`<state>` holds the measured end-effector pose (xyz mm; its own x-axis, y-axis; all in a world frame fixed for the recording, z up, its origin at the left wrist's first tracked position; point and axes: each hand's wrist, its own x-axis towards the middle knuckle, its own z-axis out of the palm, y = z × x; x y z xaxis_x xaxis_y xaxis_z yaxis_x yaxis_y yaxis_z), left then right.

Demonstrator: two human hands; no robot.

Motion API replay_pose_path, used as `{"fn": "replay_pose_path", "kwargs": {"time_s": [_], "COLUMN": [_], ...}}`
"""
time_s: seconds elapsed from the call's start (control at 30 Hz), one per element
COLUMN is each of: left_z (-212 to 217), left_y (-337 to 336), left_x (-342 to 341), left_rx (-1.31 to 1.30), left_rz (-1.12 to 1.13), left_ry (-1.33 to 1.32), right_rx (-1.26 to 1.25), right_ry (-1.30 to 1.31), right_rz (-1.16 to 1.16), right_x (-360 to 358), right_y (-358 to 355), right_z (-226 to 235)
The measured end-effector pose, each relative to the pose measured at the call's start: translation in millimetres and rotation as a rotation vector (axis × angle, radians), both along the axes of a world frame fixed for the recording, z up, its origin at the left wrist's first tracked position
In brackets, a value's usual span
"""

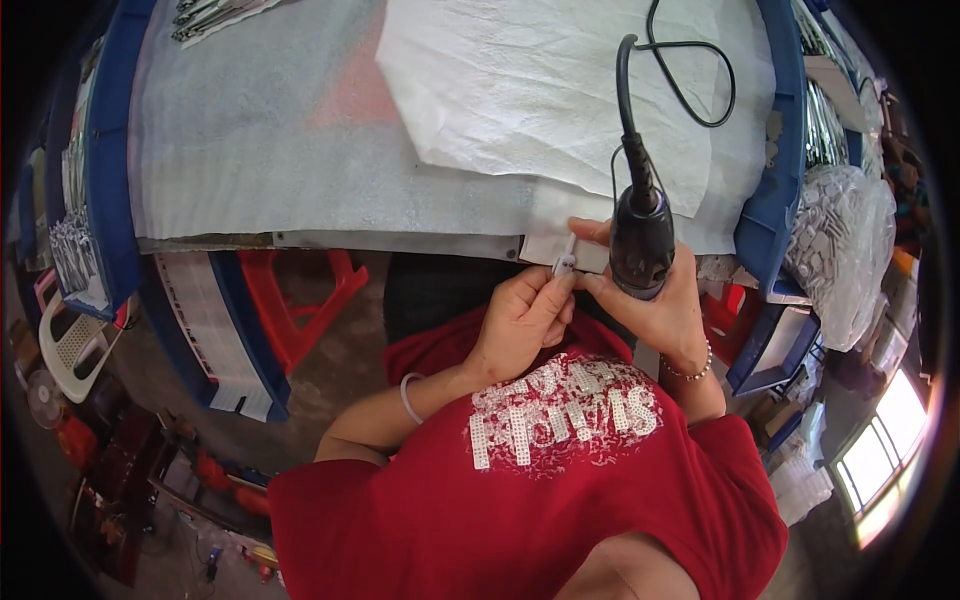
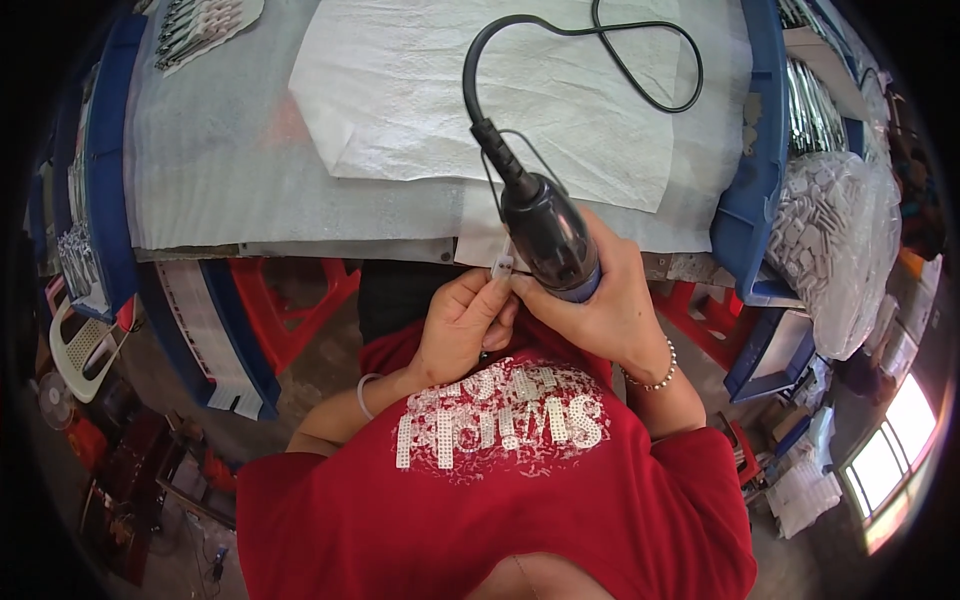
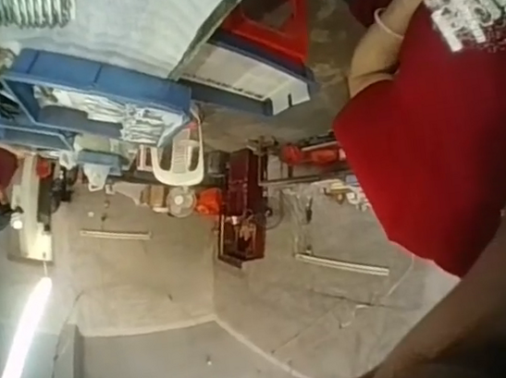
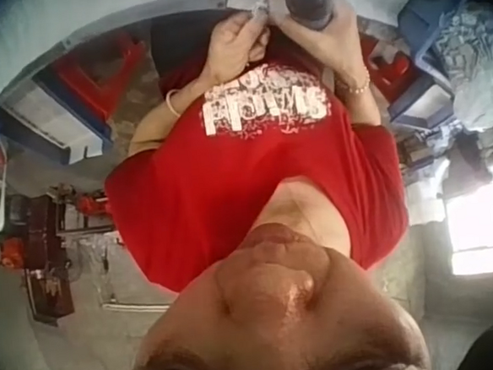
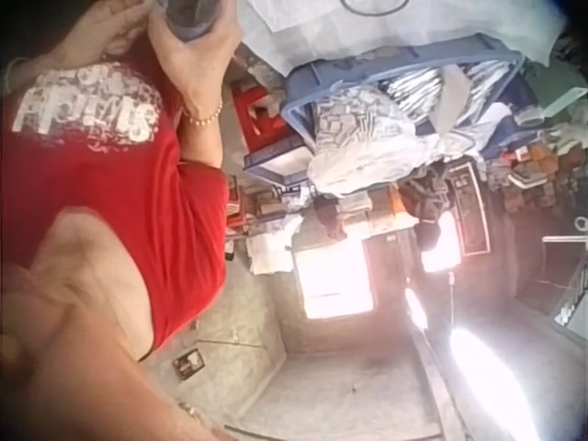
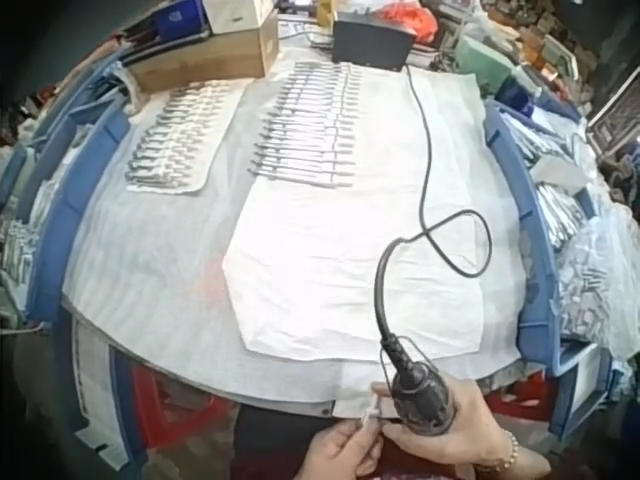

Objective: Polishing the tips of metal precision instruments using a handheld rotary tool.

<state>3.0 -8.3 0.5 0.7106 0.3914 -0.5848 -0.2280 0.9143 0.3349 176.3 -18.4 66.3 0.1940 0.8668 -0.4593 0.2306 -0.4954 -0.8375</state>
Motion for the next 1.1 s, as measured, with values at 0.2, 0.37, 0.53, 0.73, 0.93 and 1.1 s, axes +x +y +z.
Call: {"fn": "replay_pose_path", "kwargs": {"time_s": [0.2, 0.37, 0.53, 0.73, 0.93, 1.1], "left_z": [5, 7, 9, 9, 7, 7], "left_y": [5, 8, 9, 10, 8, 9], "left_x": [0, -1, 1, 0, -1, -1], "left_rx": [-0.054, -0.069, -0.033, -0.010, -0.009, -0.007], "left_rz": [-0.014, -0.045, -0.063, -0.076, -0.079, -0.077], "left_ry": [0.048, 0.045, 0.067, 0.088, 0.079, 0.077], "right_rx": [0.098, 0.570, 0.966, 1.094, 1.072, 1.056], "right_ry": [-0.113, 0.272, 0.291, 0.322, 0.246, 0.248], "right_rz": [0.061, -0.041, 0.174, 0.176, 0.311, 0.324], "right_x": [2, 7, 5, -18, -17, -18], "right_y": [-10, -17, -4, 10, 18, 21], "right_z": [5, 26, 40, 29, 25, 24]}}
